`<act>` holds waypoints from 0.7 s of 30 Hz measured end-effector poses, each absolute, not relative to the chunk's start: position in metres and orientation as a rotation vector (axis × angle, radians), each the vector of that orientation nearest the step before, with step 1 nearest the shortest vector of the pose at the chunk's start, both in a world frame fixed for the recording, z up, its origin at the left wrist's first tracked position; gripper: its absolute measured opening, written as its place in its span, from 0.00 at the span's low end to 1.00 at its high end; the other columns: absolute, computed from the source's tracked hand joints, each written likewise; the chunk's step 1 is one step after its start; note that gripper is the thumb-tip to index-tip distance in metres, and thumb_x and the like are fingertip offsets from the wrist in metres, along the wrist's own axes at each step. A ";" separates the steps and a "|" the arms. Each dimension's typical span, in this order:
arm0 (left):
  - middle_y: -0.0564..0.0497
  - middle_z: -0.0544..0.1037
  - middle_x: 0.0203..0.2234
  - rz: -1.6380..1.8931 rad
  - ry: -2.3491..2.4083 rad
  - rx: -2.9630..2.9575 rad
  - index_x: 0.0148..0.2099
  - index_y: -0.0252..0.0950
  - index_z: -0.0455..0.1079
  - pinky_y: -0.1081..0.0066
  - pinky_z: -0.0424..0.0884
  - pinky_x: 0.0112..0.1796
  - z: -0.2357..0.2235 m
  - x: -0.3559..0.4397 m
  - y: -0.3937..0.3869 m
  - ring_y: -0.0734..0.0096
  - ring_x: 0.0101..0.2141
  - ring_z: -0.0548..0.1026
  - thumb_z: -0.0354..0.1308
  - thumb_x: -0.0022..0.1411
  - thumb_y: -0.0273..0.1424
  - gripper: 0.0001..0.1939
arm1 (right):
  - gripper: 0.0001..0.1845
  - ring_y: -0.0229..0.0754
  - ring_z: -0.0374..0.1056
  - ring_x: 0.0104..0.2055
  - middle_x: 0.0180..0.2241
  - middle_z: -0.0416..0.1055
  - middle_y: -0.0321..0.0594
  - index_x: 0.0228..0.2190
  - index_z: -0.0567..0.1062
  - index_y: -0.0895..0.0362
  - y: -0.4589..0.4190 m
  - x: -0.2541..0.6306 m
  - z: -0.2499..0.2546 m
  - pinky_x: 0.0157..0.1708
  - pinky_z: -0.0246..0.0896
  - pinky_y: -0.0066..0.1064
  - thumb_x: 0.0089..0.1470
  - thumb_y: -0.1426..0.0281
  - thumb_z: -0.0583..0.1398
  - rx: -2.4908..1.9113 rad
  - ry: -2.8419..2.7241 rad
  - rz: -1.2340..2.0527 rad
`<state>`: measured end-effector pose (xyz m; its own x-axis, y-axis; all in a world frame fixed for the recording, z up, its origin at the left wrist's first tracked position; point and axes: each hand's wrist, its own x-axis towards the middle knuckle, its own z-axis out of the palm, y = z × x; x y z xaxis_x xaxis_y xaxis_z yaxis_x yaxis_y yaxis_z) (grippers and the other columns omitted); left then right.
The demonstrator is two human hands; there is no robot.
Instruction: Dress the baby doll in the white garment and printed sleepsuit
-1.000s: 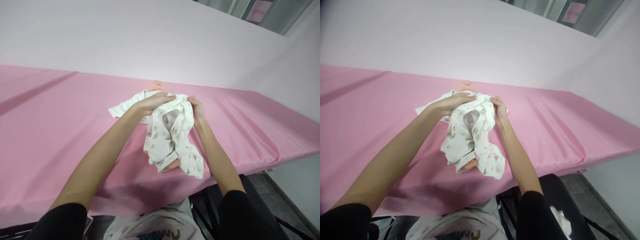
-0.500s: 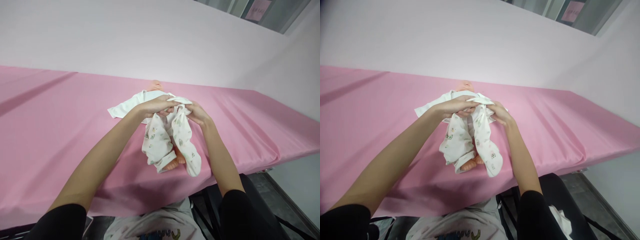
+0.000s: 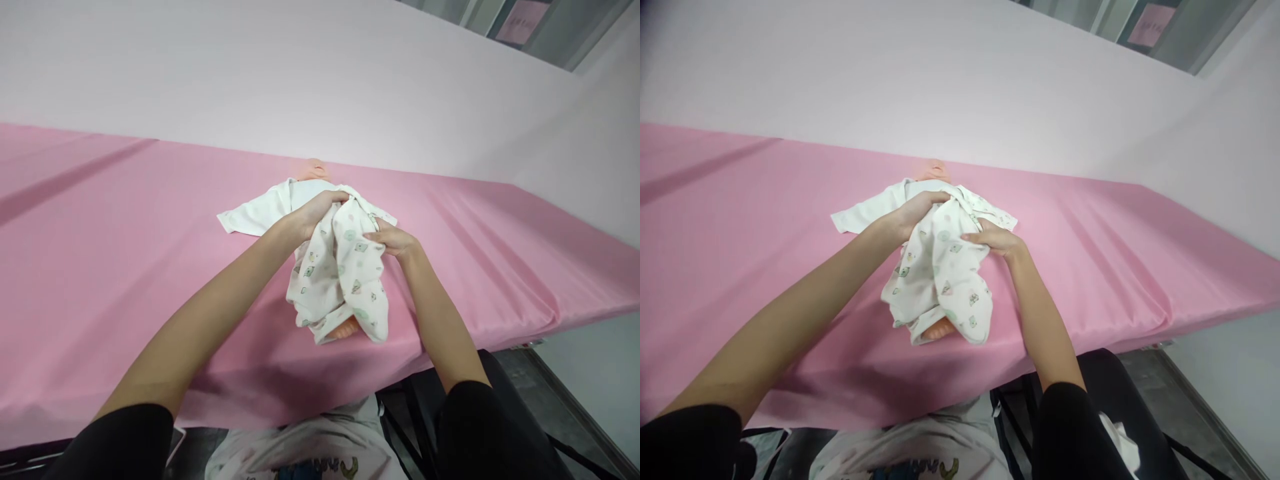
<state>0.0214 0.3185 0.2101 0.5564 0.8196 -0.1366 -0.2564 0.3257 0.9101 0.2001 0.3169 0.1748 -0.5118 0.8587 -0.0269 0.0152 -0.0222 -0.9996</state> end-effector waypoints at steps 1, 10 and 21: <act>0.50 0.69 0.16 0.725 0.657 0.990 0.24 0.33 0.64 0.67 0.74 0.33 0.210 0.021 0.318 0.66 0.24 0.74 0.57 0.50 0.33 0.08 | 0.32 0.50 0.72 0.39 0.34 0.76 0.43 0.38 0.73 0.58 0.316 0.201 0.175 0.37 0.70 0.36 0.27 0.65 0.72 -0.893 -1.596 1.635; 0.48 0.77 0.24 0.585 0.677 1.294 0.34 0.32 0.73 0.66 0.73 0.35 0.213 0.001 0.322 0.61 0.32 0.76 0.61 0.49 0.35 0.12 | 0.26 0.51 0.70 0.47 0.38 0.75 0.44 0.41 0.72 0.57 0.318 0.191 0.178 0.45 0.68 0.41 0.44 0.53 0.63 -0.849 -1.345 1.579; 0.42 0.78 0.37 0.761 0.644 1.374 0.43 0.30 0.71 0.68 0.70 0.40 0.204 0.014 0.319 0.63 0.39 0.76 0.59 0.57 0.39 0.17 | 0.24 0.52 0.70 0.46 0.38 0.76 0.43 0.39 0.73 0.57 0.317 0.197 0.180 0.46 0.68 0.43 0.41 0.58 0.66 -0.825 -1.416 1.574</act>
